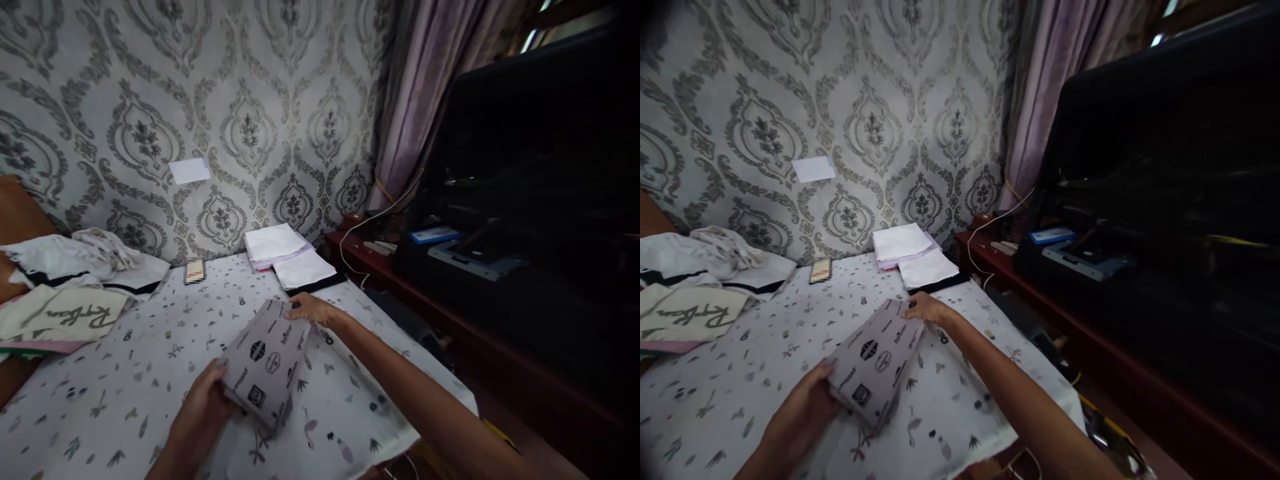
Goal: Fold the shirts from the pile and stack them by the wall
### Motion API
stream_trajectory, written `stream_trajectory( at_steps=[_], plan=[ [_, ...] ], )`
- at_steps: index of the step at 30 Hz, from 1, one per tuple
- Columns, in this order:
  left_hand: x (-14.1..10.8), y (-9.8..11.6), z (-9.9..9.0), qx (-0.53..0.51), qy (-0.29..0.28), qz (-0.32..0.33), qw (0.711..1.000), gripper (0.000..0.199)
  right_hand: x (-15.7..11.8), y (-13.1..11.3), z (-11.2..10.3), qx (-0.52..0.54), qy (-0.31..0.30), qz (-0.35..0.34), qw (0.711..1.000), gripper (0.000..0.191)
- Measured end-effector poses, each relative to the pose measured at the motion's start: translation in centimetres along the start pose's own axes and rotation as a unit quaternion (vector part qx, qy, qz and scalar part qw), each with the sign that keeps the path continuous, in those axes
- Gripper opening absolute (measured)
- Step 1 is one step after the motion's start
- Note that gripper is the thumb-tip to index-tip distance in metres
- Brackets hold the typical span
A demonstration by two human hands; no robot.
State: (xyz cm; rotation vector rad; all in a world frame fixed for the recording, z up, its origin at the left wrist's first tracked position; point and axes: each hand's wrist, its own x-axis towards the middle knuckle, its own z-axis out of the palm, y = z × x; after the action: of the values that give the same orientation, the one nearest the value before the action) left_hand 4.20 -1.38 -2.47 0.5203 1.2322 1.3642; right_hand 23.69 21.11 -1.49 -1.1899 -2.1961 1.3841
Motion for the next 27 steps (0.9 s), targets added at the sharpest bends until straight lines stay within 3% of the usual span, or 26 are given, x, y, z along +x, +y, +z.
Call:
stream_trajectory(
  at_steps=[4,6,8,12,15,18,22,27],
  plan=[
    [1.0,-0.2,1.2,-0.007,-0.022,-0.069,0.997,0.059,-2.7,2.0,-0.3,0.201,-0.024,0.049,0.978,0.028],
    [1.5,-0.3,1.7,0.018,-0.025,-0.052,0.998,0.065,-3.4,2.5,-0.6,0.296,-0.022,0.047,0.954,0.028],
    [2.3,0.3,2.4,0.027,-0.021,-0.029,0.999,0.063,-3.5,2.7,-1.6,0.323,0.009,0.020,0.946,0.027],
    [6.2,3.9,5.7,0.052,0.003,0.022,0.998,0.051,-2.3,2.5,-5.8,0.271,0.142,-0.041,0.951,0.024],
    [11.2,7.2,9.6,0.049,-0.022,0.072,0.996,0.045,0.0,2.6,-9.9,0.205,0.244,-0.055,0.946,0.027],
    [17.0,9.1,13.3,0.034,-0.020,0.101,0.994,0.039,2.9,3.3,-13.2,0.169,0.309,-0.045,0.935,0.031],
    [23.6,8.1,15.9,0.040,-0.005,0.089,0.995,0.031,6.6,5.8,-15.1,0.099,0.370,-0.010,0.924,0.028],
    [27.6,4.8,15.2,0.051,0.016,0.063,0.997,0.029,8.6,9.3,-15.1,-0.004,0.374,0.046,0.926,0.020]
  ],
)
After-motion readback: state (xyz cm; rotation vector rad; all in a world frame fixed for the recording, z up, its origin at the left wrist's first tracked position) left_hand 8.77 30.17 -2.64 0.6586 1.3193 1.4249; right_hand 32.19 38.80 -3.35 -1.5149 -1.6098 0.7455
